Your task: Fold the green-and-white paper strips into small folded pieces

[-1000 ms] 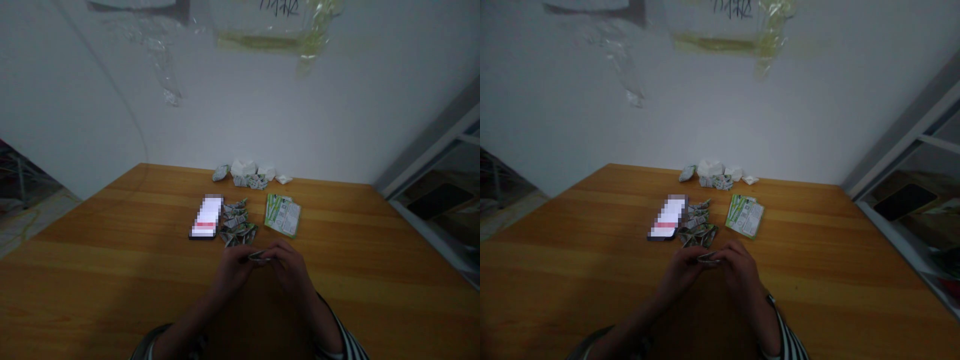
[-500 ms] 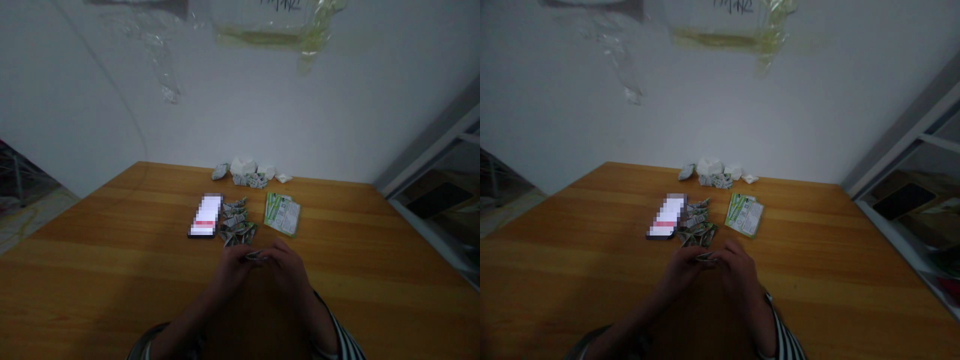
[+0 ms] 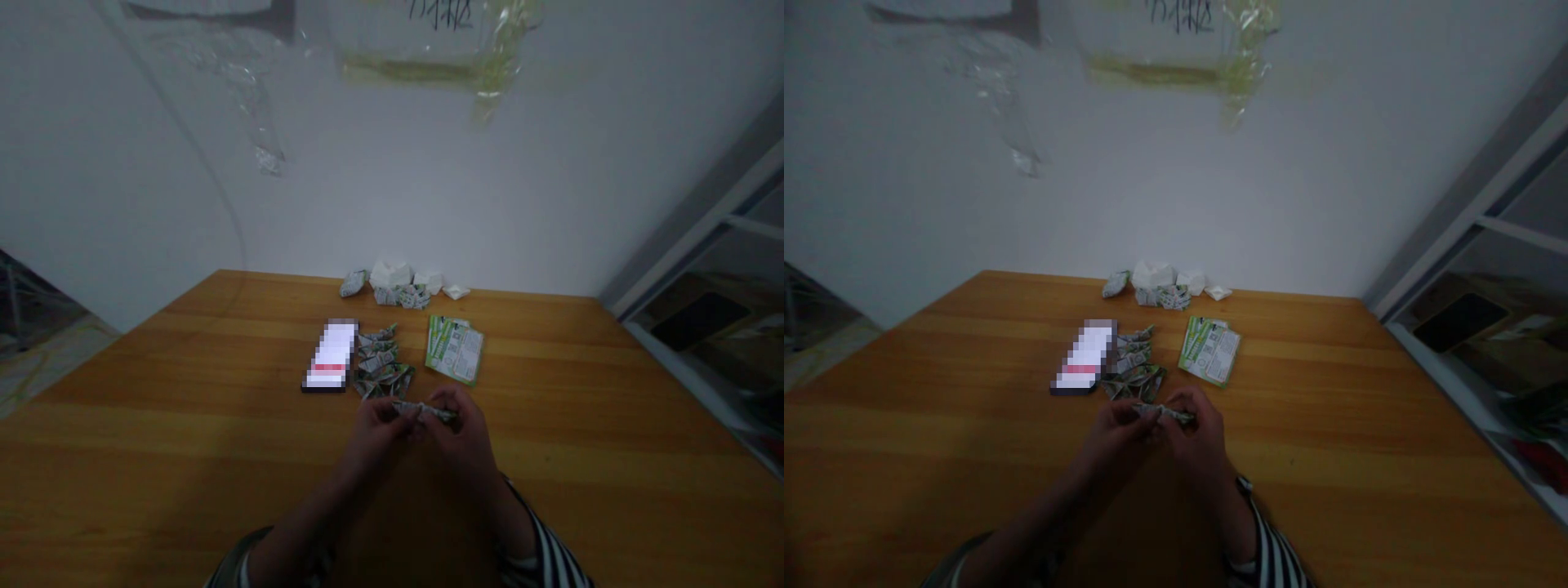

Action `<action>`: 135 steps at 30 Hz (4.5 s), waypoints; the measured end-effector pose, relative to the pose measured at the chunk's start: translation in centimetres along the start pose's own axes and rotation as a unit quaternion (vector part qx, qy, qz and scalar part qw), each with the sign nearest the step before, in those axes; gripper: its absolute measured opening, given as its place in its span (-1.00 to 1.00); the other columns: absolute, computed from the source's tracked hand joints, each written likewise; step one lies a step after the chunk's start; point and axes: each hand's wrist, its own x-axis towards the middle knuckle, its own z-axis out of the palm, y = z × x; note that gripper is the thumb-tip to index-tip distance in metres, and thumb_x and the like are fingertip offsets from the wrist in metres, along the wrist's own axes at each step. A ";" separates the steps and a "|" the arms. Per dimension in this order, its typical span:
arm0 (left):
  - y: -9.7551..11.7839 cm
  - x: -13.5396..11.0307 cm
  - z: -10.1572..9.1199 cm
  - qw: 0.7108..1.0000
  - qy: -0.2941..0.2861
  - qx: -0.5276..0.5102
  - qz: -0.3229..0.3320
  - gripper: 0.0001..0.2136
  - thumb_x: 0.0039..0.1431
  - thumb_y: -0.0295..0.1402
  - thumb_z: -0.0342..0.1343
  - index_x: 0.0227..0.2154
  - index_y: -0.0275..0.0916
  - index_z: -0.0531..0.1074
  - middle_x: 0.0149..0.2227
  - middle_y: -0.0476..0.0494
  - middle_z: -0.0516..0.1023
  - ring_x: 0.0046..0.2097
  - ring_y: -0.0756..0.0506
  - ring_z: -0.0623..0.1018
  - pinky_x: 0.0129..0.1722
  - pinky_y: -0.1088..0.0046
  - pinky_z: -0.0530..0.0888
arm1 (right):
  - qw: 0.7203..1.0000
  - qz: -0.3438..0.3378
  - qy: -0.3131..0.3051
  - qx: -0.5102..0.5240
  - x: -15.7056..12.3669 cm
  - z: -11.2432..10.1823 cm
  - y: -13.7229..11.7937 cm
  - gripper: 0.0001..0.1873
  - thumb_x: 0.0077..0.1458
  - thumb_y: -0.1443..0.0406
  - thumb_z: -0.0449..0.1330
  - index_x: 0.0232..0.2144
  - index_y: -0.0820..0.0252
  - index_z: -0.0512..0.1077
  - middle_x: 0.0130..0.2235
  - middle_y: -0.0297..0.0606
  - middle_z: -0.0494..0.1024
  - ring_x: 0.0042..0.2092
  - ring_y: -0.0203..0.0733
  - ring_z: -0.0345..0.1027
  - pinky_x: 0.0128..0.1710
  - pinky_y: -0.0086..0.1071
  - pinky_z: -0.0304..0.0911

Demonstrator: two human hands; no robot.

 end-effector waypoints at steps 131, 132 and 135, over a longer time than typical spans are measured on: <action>1.6 -0.1 -0.5 0.981 -0.048 -0.166 0.085 -0.65 0.05 -0.22 0.24 -0.15 -0.34 0.46 -0.18 -0.28 0.61 -0.17 -0.21 0.59 -0.12 0.29 0.49 | 0.996 -0.032 0.070 0.048 0.8 0.4 1.8 -0.59 -0.01 0.04 0.25 -0.65 0.20 0.29 -0.65 -0.39 0.39 -0.58 -0.29 0.28 -0.58 -0.48 0.15; 1.7 -0.2 -0.4 0.980 -0.040 -0.174 0.083 -0.64 0.04 -0.22 0.24 -0.14 -0.34 0.45 -0.19 -0.27 0.61 -0.18 -0.21 0.60 -0.14 0.29 0.50 | 0.996 -0.035 0.073 0.043 0.7 0.4 1.7 -0.59 -0.02 0.04 0.26 -0.65 0.20 0.30 -0.65 -0.40 0.38 -0.59 -0.30 0.26 -0.58 -0.48 0.14; 2.0 -0.3 -0.2 0.980 -0.011 -0.187 0.067 -0.58 -0.02 -0.22 0.29 -0.12 -0.33 0.43 -0.21 -0.25 0.61 -0.21 -0.20 0.60 -0.18 0.30 0.52 | 0.996 -0.048 0.076 0.022 0.6 0.3 1.5 -0.60 0.00 0.05 0.25 -0.64 0.21 0.31 -0.65 -0.41 0.37 -0.59 -0.33 0.21 -0.58 -0.49 0.11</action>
